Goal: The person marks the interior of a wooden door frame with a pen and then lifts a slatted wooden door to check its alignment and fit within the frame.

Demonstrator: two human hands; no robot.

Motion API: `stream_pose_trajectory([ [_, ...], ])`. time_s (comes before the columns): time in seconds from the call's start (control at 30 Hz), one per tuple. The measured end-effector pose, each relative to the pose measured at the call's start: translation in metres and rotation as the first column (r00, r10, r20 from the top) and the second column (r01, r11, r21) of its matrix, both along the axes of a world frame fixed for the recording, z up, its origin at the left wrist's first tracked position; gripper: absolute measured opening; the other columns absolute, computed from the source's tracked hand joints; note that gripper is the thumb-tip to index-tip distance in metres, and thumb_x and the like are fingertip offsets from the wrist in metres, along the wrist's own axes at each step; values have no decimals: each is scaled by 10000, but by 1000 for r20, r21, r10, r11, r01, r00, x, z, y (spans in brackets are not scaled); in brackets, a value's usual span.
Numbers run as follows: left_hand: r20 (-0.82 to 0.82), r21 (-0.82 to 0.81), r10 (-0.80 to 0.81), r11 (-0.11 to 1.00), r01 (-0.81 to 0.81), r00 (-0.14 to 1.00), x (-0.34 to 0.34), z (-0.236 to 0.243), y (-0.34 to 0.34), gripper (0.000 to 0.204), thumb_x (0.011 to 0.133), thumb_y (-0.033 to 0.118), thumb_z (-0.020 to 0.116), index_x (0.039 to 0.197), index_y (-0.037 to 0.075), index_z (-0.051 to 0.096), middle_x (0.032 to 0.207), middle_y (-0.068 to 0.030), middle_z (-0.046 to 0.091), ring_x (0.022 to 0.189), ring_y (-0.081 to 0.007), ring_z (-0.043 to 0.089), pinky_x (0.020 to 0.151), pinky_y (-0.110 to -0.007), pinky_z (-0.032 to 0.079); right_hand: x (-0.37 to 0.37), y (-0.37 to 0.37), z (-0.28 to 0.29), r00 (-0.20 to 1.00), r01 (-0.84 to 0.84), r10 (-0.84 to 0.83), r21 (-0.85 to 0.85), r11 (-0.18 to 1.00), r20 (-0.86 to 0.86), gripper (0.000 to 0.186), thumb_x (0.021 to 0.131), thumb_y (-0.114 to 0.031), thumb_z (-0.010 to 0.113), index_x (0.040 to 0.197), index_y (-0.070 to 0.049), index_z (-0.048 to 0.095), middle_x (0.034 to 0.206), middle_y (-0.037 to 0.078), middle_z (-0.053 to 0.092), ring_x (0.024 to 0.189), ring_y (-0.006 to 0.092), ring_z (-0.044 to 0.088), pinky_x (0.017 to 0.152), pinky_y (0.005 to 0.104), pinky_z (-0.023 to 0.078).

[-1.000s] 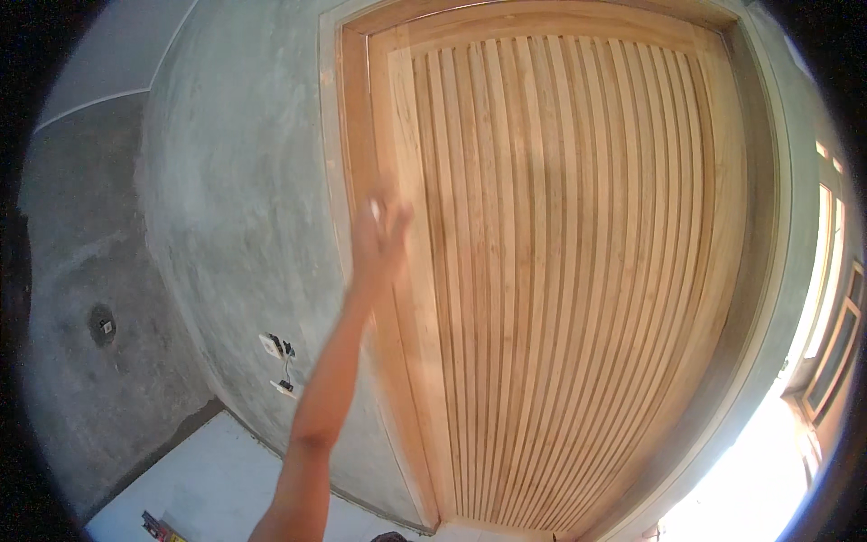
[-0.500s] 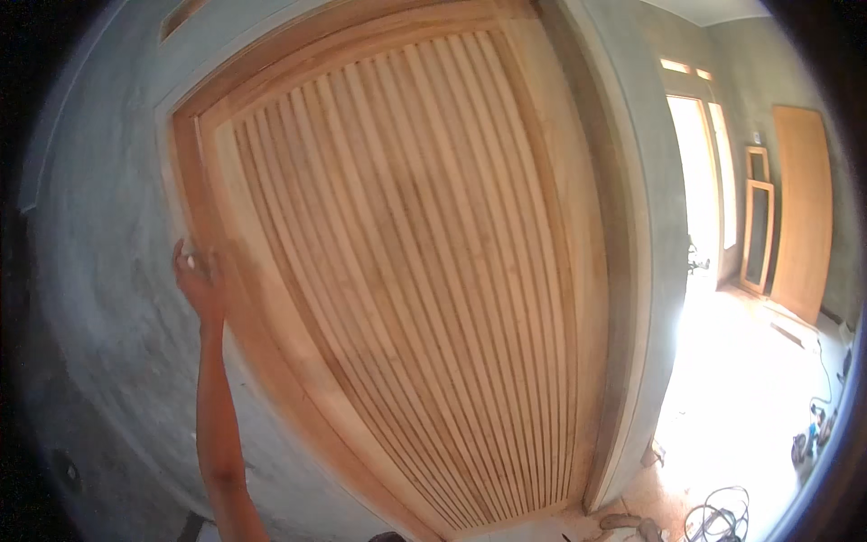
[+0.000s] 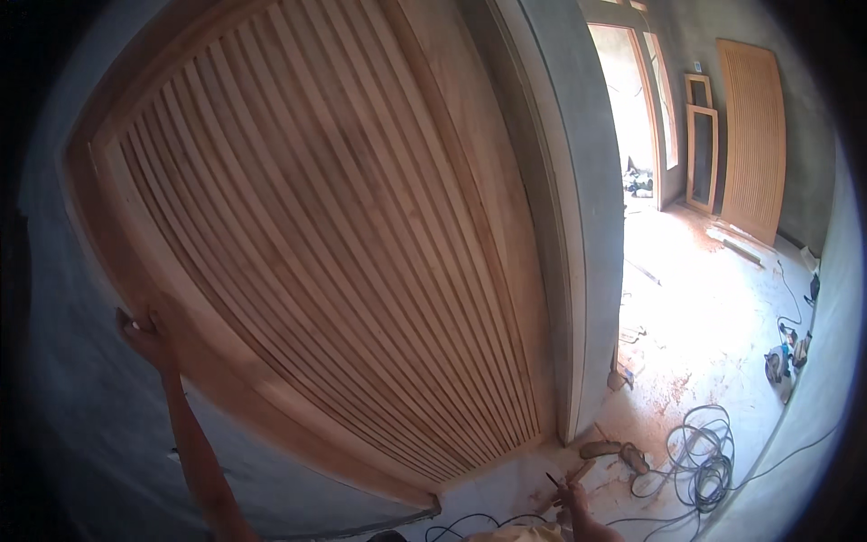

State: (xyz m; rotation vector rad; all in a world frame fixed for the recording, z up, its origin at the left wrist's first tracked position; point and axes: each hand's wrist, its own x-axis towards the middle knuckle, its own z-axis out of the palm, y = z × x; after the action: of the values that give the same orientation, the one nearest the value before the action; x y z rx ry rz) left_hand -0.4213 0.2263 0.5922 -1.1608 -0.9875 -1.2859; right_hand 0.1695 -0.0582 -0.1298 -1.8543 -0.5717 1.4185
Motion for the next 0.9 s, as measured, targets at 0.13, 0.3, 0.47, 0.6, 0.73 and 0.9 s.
stream_pose_trajectory([
  [0.13, -9, 27, 59, 998, -59, 998, 1, -14, 10, 527, 981, 335, 539, 1122, -157, 415, 1369, -326, 368, 1316, -439, 365, 1064, -485, 375, 5, 7, 4, 995, 90, -85, 96, 991, -58, 416, 963, -355, 521, 934, 44, 632, 720, 128, 705, 572, 212, 686, 488, 317, 540],
  [0.3, 67, -11, 12, 1000, -12, 998, -3, -39, 10, 593, 990, 355, 508, 1225, -174, 376, 1358, -345, 362, 1301, -446, 379, 1073, -481, 381, 11, 17, 32, 986, 152, -135, 183, 971, -103, 402, 966, -322, 522, 898, 58, 632, 715, 147, 700, 573, 229, 685, 506, 321, 550],
  [0.47, 34, 35, -33, 999, 32, 999, -7, -63, 11, 547, 1014, 297, 466, 1276, -168, 348, 1377, -336, 351, 1316, -443, 361, 1073, -475, 383, 30, 23, 46, 941, 309, -262, 227, 923, -216, 348, 944, -255, 555, 846, 68, 640, 708, 167, 694, 568, 238, 682, 508, 333, 560],
  [0.6, 39, 5, 36, 999, -36, 999, -11, -64, 19, 505, 1022, 246, 451, 1303, -155, 327, 1414, -322, 323, 1344, -441, 318, 1075, -472, 373, 48, 23, 32, 948, 302, -262, 251, 920, -179, 348, 941, -249, 553, 913, 92, 611, 709, 187, 689, 568, 256, 682, 510, 326, 563],
  [0.73, 34, 16, 225, 974, -225, 974, -12, -58, 10, 464, 1020, 230, 461, 1261, -155, 365, 1353, -323, 399, 1281, -424, 411, 1030, -460, 410, 46, 31, 31, 943, 286, -204, 330, 899, -263, 373, 947, -275, 553, 944, 96, 599, 712, 187, 689, 567, 264, 681, 489, 328, 551],
  [0.9, 547, -209, -101, 945, 252, 831, 98, -19, -5, 394, 1022, 248, 464, 1198, -104, 488, 1043, -227, 574, 962, -367, 587, 889, -406, 488, 23, 47, 7, 867, 384, -235, 290, 877, -439, 392, 952, -306, 558, 951, 83, 602, 735, 186, 692, 578, 256, 685, 478, 314, 527],
])
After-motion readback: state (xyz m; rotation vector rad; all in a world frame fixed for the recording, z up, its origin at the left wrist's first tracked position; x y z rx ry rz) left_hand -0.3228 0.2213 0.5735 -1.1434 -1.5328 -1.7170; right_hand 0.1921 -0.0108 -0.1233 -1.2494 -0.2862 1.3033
